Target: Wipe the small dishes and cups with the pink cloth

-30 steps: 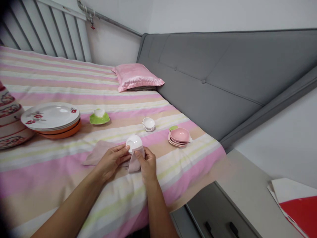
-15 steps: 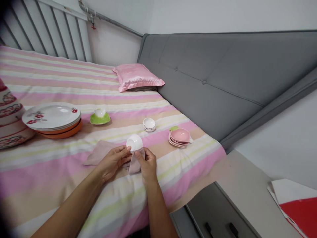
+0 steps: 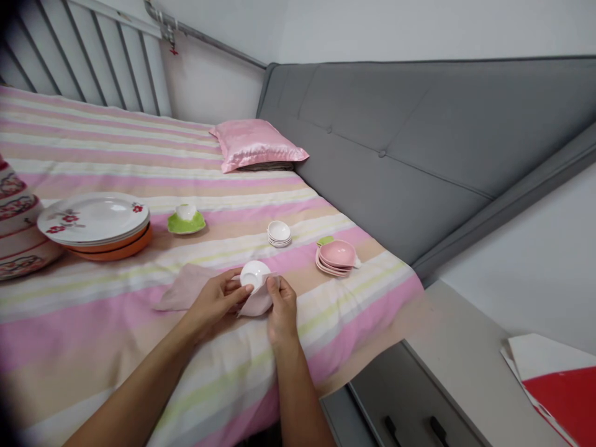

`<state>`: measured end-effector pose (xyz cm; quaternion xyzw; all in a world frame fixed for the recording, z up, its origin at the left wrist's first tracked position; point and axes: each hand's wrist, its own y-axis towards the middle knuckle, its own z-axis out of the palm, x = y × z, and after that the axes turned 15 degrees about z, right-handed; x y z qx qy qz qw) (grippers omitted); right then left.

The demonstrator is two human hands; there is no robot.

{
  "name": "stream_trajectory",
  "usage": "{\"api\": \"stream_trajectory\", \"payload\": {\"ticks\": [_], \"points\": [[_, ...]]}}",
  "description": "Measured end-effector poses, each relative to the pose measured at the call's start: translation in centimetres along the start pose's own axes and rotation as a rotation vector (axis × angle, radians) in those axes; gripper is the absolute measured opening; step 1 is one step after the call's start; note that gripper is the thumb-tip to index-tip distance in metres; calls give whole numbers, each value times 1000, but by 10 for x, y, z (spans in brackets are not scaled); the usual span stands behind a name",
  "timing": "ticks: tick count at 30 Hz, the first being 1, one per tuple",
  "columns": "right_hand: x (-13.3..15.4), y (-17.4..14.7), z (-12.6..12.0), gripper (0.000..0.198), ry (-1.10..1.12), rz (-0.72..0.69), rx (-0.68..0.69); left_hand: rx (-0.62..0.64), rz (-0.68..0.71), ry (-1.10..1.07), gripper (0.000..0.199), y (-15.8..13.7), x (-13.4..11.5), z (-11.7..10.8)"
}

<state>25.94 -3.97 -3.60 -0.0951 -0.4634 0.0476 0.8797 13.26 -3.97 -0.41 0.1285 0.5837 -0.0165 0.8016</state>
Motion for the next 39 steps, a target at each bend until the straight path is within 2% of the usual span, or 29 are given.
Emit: {"api": "stream_trajectory", "payload": {"ticks": [3, 6, 11, 16, 27, 32, 39], "points": [[2, 0, 0, 26, 30, 2, 2, 50, 39, 100, 53, 0, -1, -1], [2, 0, 0, 25, 25, 2, 4, 77, 46, 77, 51, 0, -1, -1], [-1, 0, -1, 27, -46, -27, -16, 15, -21, -72, 53, 0, 0, 0], [-2, 0, -1, 27, -91, -35, 3, -57, -105, -76, 58, 1, -2, -1], [-2, -2, 2, 23, -138, -50, 52, -89, -147, -111, 36, 2, -1, -3], [-1, -4, 4, 20, -228, -54, 49, -125, -185, -172, 25, 4, -3, -3], [-3, -4, 2, 20, -265, -72, 22, -111, -214, -148, 29, 4, -4, -3]]}}
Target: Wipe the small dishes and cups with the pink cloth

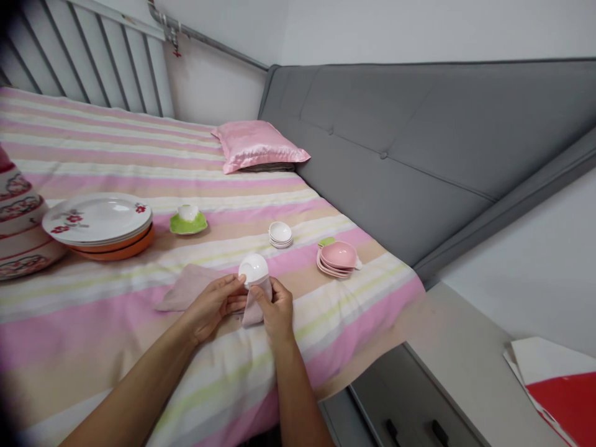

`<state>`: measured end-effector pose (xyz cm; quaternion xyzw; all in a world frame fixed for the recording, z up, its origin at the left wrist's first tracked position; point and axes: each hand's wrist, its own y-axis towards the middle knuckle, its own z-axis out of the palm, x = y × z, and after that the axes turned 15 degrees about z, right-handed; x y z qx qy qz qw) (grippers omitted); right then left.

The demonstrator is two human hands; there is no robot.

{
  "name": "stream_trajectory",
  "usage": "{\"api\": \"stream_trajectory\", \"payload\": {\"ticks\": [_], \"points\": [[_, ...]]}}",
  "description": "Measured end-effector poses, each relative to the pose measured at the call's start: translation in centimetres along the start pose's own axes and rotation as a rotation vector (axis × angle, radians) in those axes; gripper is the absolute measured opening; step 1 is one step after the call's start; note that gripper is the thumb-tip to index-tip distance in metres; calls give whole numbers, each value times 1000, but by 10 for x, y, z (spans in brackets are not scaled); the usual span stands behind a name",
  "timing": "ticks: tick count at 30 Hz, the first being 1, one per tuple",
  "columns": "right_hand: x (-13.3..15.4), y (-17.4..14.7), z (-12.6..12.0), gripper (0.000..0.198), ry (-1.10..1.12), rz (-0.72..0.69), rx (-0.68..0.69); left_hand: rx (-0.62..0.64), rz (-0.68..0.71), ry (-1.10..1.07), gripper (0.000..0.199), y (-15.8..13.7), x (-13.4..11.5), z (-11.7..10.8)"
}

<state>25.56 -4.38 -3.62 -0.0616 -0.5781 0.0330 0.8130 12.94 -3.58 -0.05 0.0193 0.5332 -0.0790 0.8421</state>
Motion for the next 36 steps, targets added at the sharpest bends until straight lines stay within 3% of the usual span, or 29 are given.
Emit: {"api": "stream_trajectory", "payload": {"ticks": [10, 16, 22, 28, 36], "points": [[-6, 4, -5, 20, 192, 23, 4, 23, 27, 69, 36, -3, 3, 2], [-3, 5, -4, 23, 260, 63, 8, 24, 154, 75, 47, -4, 1, 4], [-3, 4, -4, 24, 266, 68, 5, 70, 244, 115, 42, -3, 3, 3], [-6, 5, -6, 23, 187, 36, 7, 65, 208, -31, 43, 2, 11, -2], [-2, 2, -2, 25, 91, 10, 25, -1, 99, 21, 42, -1, 2, -3]]}}
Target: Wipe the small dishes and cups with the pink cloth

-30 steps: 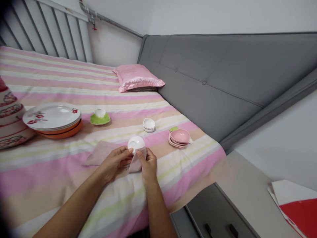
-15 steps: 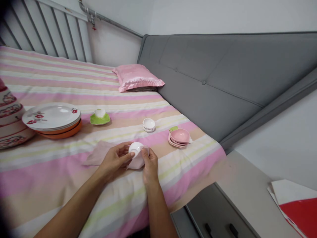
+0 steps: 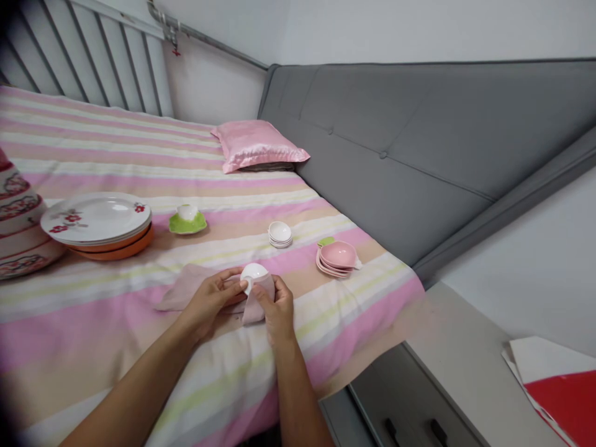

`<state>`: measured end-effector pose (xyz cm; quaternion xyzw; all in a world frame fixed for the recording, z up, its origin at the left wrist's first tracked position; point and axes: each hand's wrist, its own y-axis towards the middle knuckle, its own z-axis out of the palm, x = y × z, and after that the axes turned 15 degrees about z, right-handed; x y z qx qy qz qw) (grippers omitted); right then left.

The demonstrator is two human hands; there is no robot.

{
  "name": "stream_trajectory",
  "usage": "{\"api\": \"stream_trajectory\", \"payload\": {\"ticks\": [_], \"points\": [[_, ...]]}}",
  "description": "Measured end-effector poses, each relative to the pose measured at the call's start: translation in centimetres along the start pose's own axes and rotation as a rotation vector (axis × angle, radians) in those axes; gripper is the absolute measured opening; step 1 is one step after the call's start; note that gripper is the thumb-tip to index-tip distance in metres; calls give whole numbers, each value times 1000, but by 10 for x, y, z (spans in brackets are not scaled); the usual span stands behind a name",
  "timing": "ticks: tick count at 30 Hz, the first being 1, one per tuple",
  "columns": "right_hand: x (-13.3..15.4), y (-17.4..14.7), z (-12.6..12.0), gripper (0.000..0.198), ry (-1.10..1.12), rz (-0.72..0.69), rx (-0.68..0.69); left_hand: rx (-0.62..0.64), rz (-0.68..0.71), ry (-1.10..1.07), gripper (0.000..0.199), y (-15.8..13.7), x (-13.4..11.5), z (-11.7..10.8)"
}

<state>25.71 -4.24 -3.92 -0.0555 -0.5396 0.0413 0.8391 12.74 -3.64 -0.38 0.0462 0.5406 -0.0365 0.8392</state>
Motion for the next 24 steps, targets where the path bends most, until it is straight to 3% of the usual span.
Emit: {"api": "stream_trajectory", "payload": {"ticks": [11, 24], "points": [[2, -2, 3, 24, -91, -23, -17, -40, -33, -138, 26, 3, -3, 4], [-1, -1, 1, 22, -48, -27, -33, -13, -74, 22, 29, -2, -4, 7]]}}
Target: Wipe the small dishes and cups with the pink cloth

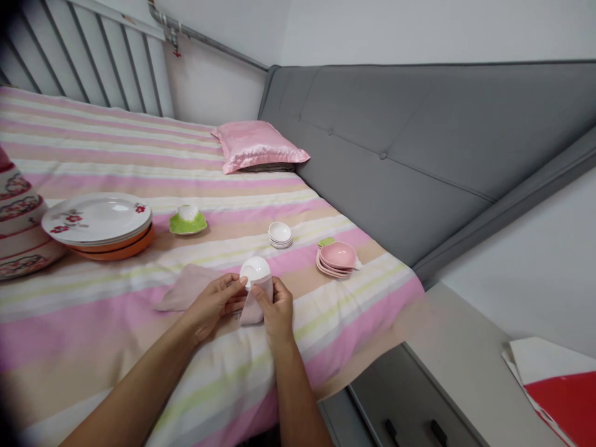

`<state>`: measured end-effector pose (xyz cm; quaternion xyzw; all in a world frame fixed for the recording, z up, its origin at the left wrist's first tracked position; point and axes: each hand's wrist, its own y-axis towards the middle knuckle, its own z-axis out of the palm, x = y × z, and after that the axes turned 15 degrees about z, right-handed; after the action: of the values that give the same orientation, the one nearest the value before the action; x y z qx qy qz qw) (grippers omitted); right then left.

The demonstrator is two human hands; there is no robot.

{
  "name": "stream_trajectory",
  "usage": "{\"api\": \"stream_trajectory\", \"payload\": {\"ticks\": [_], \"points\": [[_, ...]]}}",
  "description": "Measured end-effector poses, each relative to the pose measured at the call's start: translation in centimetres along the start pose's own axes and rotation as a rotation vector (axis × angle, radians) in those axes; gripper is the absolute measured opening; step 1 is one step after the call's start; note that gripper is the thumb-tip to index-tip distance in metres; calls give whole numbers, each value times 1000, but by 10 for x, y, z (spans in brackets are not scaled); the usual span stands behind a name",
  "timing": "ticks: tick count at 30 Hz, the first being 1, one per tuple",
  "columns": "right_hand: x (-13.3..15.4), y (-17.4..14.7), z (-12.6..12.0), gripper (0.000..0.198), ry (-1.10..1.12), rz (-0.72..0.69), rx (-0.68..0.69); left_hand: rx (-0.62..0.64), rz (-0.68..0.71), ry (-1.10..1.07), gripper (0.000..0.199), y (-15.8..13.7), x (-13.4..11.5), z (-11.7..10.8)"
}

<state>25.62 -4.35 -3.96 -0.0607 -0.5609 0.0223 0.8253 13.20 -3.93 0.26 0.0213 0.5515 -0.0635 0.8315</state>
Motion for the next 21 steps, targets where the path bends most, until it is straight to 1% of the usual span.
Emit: {"api": "stream_trajectory", "payload": {"ticks": [5, 8, 10, 16, 21], "points": [[0, 2, -1, 23, 113, 43, -6, 7, 3, 45, 35, -2, 0, 1], [2, 2, -1, 25, 152, 75, -7, -2, 50, 63, 43, -1, 1, 0], [3, 2, -1, 28, 161, 88, -16, 18, 90, 48, 46, -1, 3, -1], [5, 2, 1, 31, 190, 83, -38, 114, 177, 31, 46, 1, 6, -2], [3, 3, 0, 32, 159, 73, -60, 126, 184, 19, 46, 1, 6, -2]]}}
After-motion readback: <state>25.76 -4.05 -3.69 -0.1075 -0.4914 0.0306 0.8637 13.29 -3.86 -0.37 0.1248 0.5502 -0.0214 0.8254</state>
